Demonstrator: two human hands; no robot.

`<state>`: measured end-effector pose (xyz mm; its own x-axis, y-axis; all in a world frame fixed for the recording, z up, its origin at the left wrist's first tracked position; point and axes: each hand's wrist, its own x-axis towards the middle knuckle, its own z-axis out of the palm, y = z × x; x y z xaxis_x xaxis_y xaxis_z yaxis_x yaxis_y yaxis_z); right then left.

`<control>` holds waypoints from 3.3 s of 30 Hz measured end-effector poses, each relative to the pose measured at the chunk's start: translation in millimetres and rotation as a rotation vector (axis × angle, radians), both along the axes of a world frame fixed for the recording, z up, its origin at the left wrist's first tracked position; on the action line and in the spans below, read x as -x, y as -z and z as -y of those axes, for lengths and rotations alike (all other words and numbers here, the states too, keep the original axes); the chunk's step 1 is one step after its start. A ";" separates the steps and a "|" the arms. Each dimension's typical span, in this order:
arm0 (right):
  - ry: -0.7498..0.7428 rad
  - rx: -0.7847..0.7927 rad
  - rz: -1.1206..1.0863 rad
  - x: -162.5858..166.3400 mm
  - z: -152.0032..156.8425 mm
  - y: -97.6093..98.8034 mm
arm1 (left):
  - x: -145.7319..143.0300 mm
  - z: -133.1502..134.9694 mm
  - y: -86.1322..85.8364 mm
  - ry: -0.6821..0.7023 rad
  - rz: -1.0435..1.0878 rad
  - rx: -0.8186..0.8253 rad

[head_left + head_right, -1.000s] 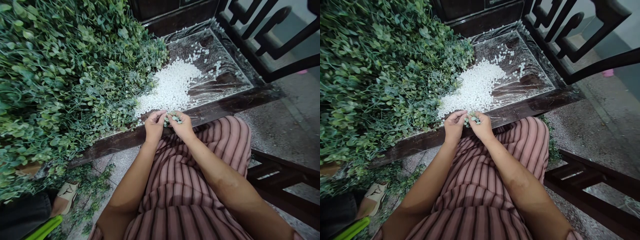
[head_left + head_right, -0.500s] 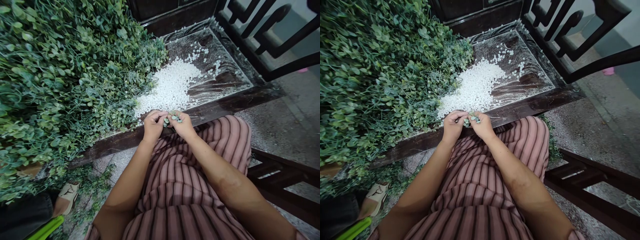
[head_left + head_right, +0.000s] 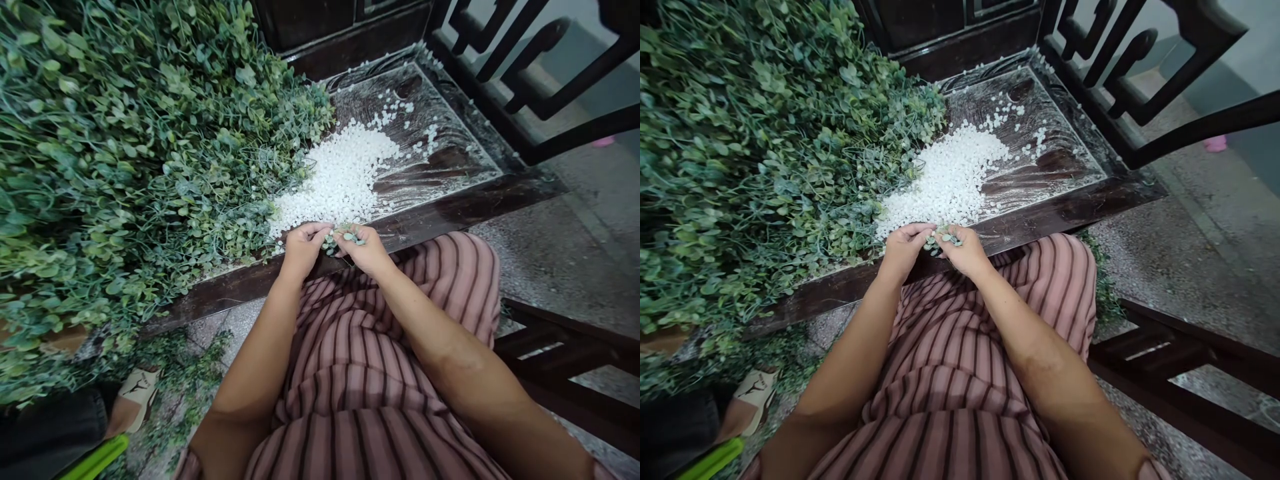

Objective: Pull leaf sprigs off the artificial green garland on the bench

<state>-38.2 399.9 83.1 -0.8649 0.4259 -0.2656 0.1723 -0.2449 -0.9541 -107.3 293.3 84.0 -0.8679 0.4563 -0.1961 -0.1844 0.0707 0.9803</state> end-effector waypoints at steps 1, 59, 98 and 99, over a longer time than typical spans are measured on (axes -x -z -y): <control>-0.002 0.006 0.001 0.2 -0.2 0.3 | 0.9 -0.1 -0.9 0.005 0.018 -0.009; -0.164 0.281 -0.285 -32.4 -39.0 -34.7 | -4.7 21.3 -18.7 0.070 -0.095 0.057; -0.192 -0.378 -0.105 -3.9 -0.2 0.7 | 33.7 20.7 -5.6 -0.017 -0.701 0.981; -0.182 -0.389 -0.107 -3.6 0.8 0.0 | 33.9 20.5 -6.7 -0.021 -0.678 0.938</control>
<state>-34.7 399.1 83.1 -0.9492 0.3141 -0.0202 0.0744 0.1616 -0.9841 -141.3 272.7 90.7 -0.9304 0.3619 0.0587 0.3492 0.8261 0.4424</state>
